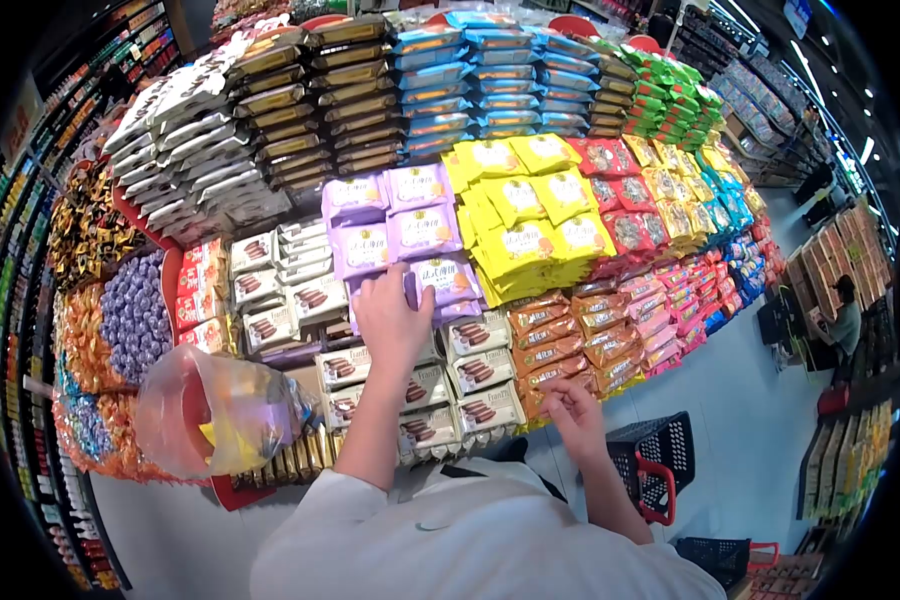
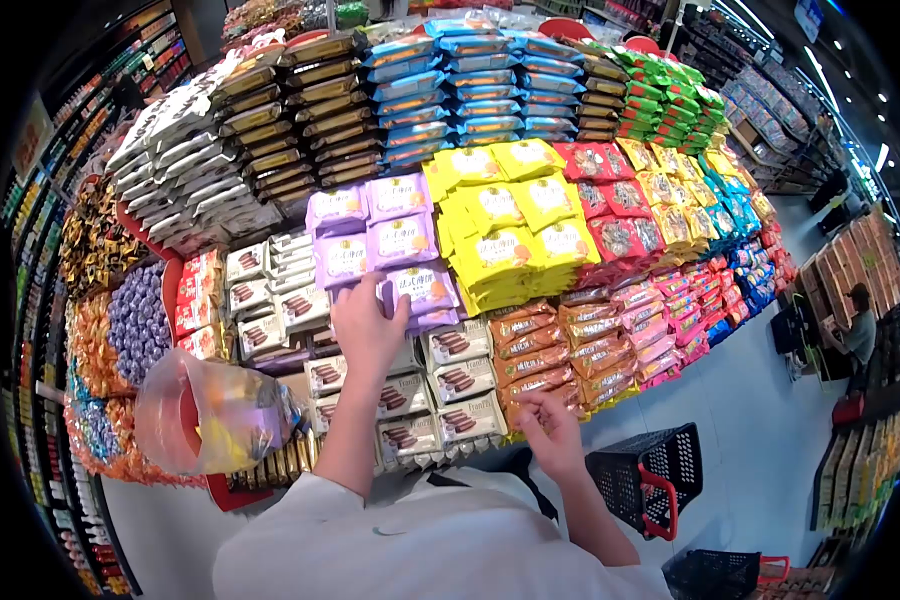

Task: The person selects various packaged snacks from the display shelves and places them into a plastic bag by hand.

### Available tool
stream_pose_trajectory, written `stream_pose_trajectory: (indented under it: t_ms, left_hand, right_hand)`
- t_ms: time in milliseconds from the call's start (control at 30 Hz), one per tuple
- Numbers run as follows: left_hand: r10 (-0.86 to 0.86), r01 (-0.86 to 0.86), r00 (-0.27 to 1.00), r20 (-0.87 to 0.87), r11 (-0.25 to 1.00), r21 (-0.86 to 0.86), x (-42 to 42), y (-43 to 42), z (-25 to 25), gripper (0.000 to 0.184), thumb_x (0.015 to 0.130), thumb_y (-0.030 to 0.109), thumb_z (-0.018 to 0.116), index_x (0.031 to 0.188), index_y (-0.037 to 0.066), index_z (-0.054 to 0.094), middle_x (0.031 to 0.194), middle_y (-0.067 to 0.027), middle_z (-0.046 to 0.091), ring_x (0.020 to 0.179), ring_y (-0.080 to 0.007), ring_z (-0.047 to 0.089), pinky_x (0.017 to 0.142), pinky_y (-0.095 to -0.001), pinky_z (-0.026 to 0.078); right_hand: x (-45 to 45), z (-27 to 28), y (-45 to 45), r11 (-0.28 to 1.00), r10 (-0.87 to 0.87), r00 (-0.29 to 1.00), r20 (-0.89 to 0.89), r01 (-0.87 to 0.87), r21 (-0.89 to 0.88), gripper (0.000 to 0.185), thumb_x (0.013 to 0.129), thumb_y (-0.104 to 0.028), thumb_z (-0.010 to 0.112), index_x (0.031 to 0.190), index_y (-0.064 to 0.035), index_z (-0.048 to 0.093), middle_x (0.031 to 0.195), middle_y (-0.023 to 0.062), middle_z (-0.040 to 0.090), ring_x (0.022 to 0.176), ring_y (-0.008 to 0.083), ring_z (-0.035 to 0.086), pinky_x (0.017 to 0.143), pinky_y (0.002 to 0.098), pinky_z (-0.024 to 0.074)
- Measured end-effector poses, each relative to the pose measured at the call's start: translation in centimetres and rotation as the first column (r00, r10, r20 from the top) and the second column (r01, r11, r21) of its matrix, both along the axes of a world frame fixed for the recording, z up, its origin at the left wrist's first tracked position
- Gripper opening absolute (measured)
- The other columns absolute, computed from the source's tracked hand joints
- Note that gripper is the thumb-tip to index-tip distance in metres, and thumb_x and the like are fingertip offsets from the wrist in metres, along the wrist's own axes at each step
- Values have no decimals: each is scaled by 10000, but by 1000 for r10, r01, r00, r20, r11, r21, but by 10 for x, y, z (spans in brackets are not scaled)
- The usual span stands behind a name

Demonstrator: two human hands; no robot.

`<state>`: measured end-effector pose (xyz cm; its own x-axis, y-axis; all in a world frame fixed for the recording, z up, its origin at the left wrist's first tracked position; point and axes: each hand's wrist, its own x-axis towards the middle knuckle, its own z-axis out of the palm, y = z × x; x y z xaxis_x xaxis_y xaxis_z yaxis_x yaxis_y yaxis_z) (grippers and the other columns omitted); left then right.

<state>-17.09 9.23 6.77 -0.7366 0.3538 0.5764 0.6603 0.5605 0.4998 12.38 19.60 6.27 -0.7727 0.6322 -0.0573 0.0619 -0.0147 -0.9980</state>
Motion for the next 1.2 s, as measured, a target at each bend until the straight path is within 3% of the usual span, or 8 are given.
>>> stream_pose_trajectory:
  t_ms: [167,267,700,833,900,967,1033,1200]
  left_hand:
    - [-91,90,996,-2,989,116,-1,-13,0,282,788,208,788,1012,92,662,701,-41,579,774,-262,549,771,-409,405]
    - [-191,166,974,121,968,188,10,-36,7,261,809,179,752,1033,74,668,773,-59,579,794,-268,543,797,-430,401]
    - [56,-124,972,228,947,297,97,-166,29,90,872,39,655,957,47,681,869,-82,658,818,-249,607,771,-380,460]
    - [185,-244,949,255,944,222,129,-185,31,89,880,42,655,965,49,682,889,-83,660,839,-252,607,783,-379,461]
    - [234,-273,943,237,950,149,144,-192,34,97,876,40,658,969,52,683,887,-84,657,851,-259,607,798,-385,457]
    - [283,-299,928,244,954,31,150,-205,42,106,876,36,656,977,51,682,917,-91,665,896,-276,613,839,-384,460]
    - [320,-319,947,40,947,-31,144,-223,50,126,875,29,652,996,48,683,954,-95,677,953,-288,616,884,-385,462]
    - [410,-410,912,-5,912,-29,103,-276,106,141,917,25,620,1042,38,685,1048,-109,659,1005,-279,633,869,-368,496]
  right_hand:
    - [-12,-4,-13,1000,5,1000,-5,-5,-5,257,986,-64,606,1226,24,633,888,-13,618,863,61,590,813,233,488]
    - [-28,6,-18,996,77,997,-4,-77,-47,254,986,-60,603,1223,23,637,897,-11,628,863,60,596,815,234,490]
    - [-90,20,-28,871,487,865,-121,-492,-12,213,1007,-95,581,1195,-31,659,899,6,671,847,72,618,759,242,507]
    - [-99,4,-28,827,558,826,-77,-546,137,204,994,-93,586,1166,-21,669,898,18,682,835,82,631,774,252,512]
    - [-101,-3,-30,813,574,799,-179,-583,5,198,989,-86,590,1153,-8,670,905,26,678,836,85,636,783,254,516]
    - [-101,-5,-28,801,588,780,-214,-597,27,196,993,-88,582,1148,-5,669,909,30,676,838,89,637,783,260,519]
    - [-97,0,-26,815,564,787,-251,-579,14,195,1000,-100,576,1144,-6,668,901,29,673,834,89,633,772,255,518]
    - [-75,-7,-9,853,492,831,-258,-519,-45,186,1006,-99,568,1138,-4,658,886,25,658,822,83,618,757,245,507]
